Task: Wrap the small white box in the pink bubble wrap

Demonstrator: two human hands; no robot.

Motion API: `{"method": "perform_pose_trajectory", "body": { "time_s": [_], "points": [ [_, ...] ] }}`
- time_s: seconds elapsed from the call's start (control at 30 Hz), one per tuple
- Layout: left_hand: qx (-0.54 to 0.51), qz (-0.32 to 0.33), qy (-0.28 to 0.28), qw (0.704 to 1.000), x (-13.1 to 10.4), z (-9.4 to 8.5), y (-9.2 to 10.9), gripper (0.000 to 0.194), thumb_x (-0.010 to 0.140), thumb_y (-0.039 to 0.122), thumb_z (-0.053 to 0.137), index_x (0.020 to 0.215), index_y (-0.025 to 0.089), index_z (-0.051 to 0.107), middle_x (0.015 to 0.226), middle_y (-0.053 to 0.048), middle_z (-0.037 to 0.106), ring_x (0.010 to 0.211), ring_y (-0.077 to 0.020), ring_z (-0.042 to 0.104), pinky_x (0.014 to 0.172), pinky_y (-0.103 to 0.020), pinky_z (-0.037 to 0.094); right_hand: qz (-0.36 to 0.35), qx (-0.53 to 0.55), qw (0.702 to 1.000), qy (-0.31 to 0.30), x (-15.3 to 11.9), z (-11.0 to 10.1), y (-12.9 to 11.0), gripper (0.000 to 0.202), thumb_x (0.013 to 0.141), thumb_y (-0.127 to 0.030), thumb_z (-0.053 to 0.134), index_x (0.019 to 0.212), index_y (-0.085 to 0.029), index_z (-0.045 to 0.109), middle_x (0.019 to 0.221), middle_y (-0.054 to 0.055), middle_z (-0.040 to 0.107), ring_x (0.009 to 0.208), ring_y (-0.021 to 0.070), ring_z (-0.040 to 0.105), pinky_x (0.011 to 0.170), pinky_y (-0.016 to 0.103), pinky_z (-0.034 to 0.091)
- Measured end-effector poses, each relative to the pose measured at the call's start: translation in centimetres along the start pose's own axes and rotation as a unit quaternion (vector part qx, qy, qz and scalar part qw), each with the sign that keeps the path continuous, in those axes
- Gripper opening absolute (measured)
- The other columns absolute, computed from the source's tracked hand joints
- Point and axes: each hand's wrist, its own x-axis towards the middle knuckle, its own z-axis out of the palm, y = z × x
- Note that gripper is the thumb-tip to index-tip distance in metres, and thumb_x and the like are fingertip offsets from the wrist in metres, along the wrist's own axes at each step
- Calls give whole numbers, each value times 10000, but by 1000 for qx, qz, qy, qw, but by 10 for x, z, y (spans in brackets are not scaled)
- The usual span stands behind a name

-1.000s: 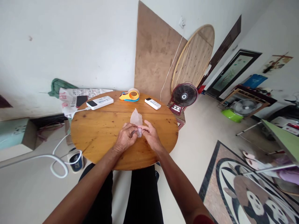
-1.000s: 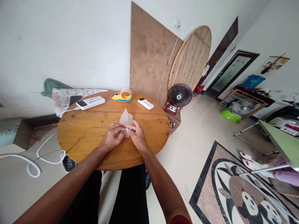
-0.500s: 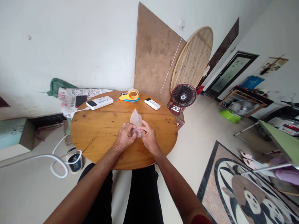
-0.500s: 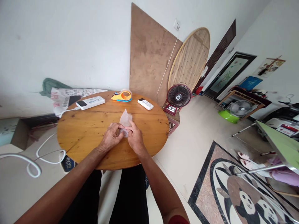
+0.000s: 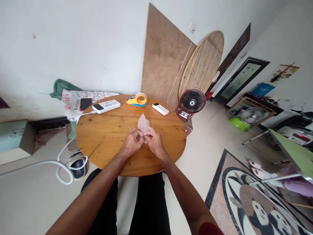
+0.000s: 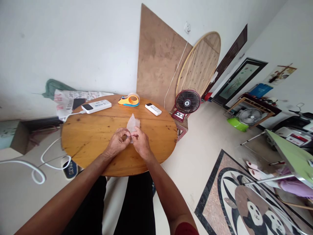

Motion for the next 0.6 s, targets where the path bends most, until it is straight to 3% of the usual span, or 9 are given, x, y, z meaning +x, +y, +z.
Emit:
{"method": "perform_pose_trajectory", "body": {
  "time_s": [0.17,0.43,0.6],
  "points": [
    [-39,-49,-8,998,3,-5,8,52,761,212,543,721,201,576,806,-39,632,819,-178,588,800,-324,478,-20,-62,998,-4,0,1,-6,466,817,-113,542,1278,-180,524,996,48,744,930,169,685,914,324,502],
    [-50,-75,-7,996,7,0,7,275,803,395,572,619,192,547,731,-30,595,746,-155,556,752,-290,448,-65,-159,982,-75,0,-18,-21,721,784,-19,452,1473,-170,301,1137,81,708,1073,207,638,987,372,457],
    [6,-158,-62,985,18,-6,21,347,756,459,589,560,183,512,580,9,507,612,-129,483,597,-250,380,-36,-162,980,-110,5,-30,-34,744,817,-40,448,1509,-218,238,1211,104,666,1067,218,639,951,374,477]
  ]
}}
